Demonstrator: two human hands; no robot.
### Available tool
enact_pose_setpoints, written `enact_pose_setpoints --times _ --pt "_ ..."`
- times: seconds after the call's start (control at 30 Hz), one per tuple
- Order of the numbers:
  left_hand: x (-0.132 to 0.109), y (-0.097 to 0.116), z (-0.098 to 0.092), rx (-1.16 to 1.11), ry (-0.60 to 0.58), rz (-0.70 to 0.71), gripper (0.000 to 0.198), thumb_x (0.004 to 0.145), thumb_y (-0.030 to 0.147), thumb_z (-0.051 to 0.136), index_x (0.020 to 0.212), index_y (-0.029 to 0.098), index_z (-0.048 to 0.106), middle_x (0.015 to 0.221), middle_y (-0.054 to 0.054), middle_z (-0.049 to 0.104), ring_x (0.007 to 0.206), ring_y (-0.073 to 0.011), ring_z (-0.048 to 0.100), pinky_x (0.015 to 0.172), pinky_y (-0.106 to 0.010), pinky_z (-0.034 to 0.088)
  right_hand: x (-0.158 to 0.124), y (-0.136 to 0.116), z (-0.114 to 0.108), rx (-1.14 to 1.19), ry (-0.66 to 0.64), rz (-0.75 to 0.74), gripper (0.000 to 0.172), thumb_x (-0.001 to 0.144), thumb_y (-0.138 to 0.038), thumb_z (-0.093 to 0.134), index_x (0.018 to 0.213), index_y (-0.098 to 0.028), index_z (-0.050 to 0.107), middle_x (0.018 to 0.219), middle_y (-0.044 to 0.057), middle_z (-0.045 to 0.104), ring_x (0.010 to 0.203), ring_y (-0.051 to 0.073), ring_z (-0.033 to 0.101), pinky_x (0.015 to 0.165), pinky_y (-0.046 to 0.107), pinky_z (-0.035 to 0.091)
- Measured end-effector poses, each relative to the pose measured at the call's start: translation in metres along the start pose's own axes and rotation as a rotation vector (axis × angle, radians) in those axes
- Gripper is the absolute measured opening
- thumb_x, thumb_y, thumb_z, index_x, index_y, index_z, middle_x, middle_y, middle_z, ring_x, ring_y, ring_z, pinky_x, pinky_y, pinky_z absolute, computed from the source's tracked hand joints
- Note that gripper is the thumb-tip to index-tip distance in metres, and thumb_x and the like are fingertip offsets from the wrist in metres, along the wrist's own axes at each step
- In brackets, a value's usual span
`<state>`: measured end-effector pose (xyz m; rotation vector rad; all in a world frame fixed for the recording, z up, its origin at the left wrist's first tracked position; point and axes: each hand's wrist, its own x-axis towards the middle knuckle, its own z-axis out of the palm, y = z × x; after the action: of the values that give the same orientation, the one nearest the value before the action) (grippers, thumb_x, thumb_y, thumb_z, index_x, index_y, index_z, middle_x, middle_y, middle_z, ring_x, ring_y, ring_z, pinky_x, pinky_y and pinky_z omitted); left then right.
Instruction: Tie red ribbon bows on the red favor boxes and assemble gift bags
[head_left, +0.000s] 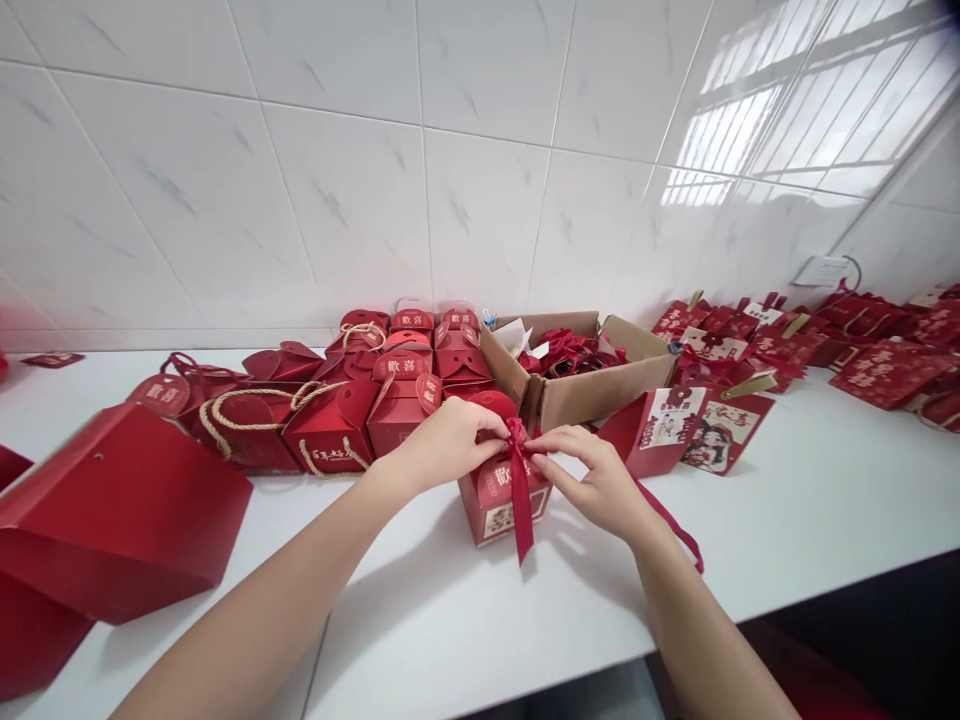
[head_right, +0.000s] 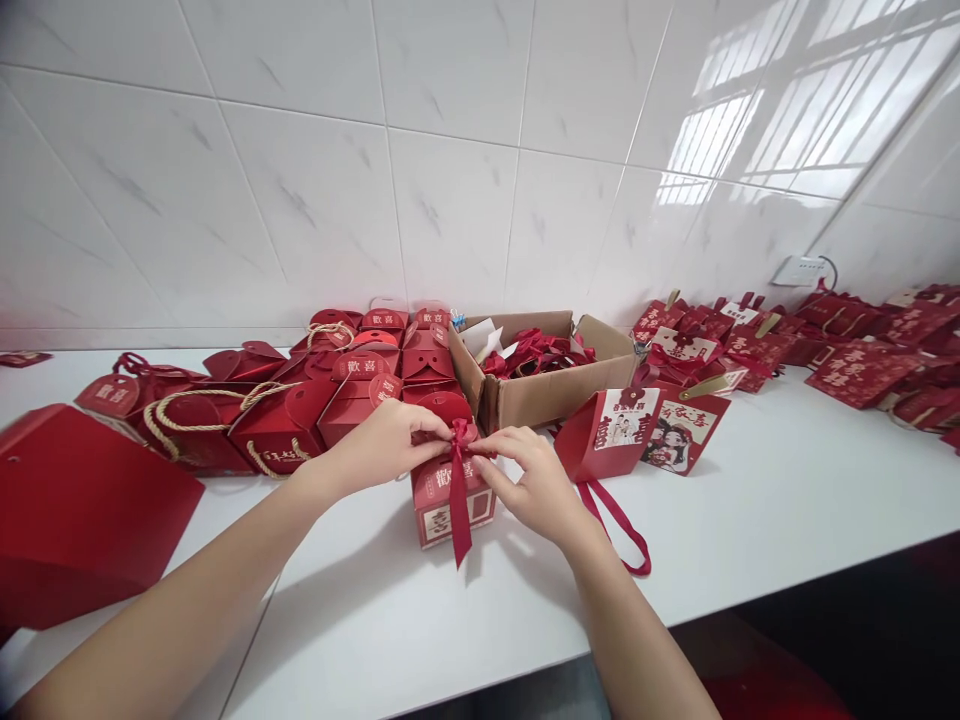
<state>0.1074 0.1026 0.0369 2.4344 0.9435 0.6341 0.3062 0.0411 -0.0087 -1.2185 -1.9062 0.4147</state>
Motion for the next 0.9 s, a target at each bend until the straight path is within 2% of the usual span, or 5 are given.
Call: enact_pose_setpoints --times 0.2,0.37,0.57,0.73,0.9 --pt "0.0 -0.001 -0.001 -0.05 -0.009 -0.008 0.015 0.075 0.016 0.059 0.083 0.017 0.071 0.083 -0.002 0.073 0.076 -0.0154 0.067 0.068 -0.022 0.05 0.01 -0.006 -0.015 -0.059 -0.094 0.044 0.021 0.087 -0.032 0.052 0.102 -0.022 0.062 0.078 0.0 0.065 0.063 0.012 0.053 0.056 0.024 0.041" --pt "0.001 -0.003 -0.002 -0.089 -0.021 -0.001 0.014 0.074 0.014 0.058 0.081 0.017 0.069 0.082 -0.001 0.072 0.073 -0.0131 0.066 0.066 -0.02 0.049 0.044 -0.011 -0.025 0.075 -0.135 0.039 0.027 0.088 -0.036 0.049 0.107 -0.02 0.06 0.096 0.004 0.065 0.08 0.015 0.058 0.066 0.025 0.046" --pt "0.002 -0.006 -0.002 -0.118 -0.039 0.008 0.014 0.074 0.014 0.057 0.082 0.017 0.068 0.082 0.0 0.071 0.074 -0.0121 0.064 0.066 -0.019 0.048 0.054 0.008 -0.004 0.31 -0.288 0.059 0.032 0.088 -0.043 0.049 0.1 -0.017 0.062 0.094 0.005 0.065 0.083 0.016 0.059 0.073 0.028 0.048" --pt "0.002 -0.003 -0.004 -0.03 -0.038 0.05 0.015 0.074 0.015 0.057 0.084 0.016 0.068 0.082 0.0 0.069 0.073 -0.0115 0.062 0.064 -0.02 0.047 0.04 0.014 0.0 0.337 -0.233 0.059 0.026 0.083 -0.04 0.059 0.095 -0.017 0.064 0.091 0.005 0.066 0.077 0.015 0.059 0.067 0.027 0.048" --pt "0.002 0.002 -0.006 0.035 -0.036 0.041 0.01 0.075 0.016 0.056 0.079 0.016 0.065 0.078 0.0 0.065 0.07 -0.0113 0.059 0.061 -0.021 0.044 0.033 0.015 0.006 0.291 -0.064 0.016 0.017 0.083 -0.033 0.061 0.09 -0.018 0.066 0.086 0.002 0.067 0.069 0.011 0.056 0.063 0.024 0.044"
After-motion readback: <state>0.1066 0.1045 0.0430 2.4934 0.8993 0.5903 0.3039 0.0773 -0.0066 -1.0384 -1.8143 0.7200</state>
